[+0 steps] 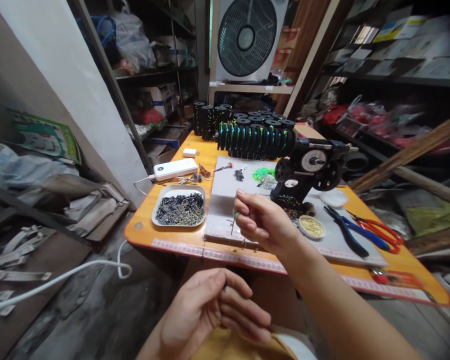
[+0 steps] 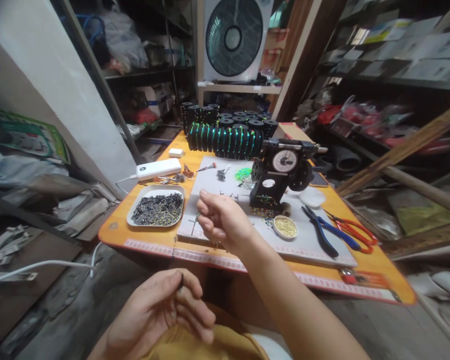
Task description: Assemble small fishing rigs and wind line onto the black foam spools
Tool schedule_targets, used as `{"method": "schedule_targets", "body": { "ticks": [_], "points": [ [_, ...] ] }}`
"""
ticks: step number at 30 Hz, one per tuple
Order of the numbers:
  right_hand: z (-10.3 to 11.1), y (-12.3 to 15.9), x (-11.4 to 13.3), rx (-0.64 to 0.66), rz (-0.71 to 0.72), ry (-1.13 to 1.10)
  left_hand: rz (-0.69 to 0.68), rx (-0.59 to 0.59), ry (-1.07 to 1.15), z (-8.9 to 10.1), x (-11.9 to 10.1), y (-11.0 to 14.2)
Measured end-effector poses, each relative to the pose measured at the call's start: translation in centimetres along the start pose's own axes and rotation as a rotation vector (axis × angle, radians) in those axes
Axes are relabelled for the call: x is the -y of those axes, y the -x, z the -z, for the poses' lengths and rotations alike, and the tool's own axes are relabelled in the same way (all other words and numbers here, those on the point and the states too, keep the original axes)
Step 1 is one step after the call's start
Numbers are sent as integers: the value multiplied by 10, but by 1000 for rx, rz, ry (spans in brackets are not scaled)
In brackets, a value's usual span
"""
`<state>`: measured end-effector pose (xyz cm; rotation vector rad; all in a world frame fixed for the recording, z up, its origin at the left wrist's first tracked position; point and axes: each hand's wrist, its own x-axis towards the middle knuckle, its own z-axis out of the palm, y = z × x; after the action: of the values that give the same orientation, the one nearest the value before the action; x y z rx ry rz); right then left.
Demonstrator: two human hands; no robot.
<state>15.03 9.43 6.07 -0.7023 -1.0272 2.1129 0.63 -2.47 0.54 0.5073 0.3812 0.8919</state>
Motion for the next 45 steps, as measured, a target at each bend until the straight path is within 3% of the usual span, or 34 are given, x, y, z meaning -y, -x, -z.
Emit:
{"method": "schedule_targets", "body": {
  "ticks": [23, 26, 30, 33, 39, 45],
  "points": [
    [2, -3, -1, -9, -8, -15, 52, 96, 64, 5, 8, 13],
    [2, -2, -1, -22, 17, 26, 27, 25, -93, 3, 3, 12],
    [1, -1, 1, -15, 105, 217, -232, -175, -505, 1, -12, -2],
    [0, 0, 4, -3, 139, 335, -371, -245, -610, -3, -25, -19],
    [-7, 3, 11, -30, 150, 444, -399, -357, -862, -17, -43, -42],
    [-8, 3, 11, 4, 96, 367, -408, -403, -1061, -17, -49, -45]
  ]
}}
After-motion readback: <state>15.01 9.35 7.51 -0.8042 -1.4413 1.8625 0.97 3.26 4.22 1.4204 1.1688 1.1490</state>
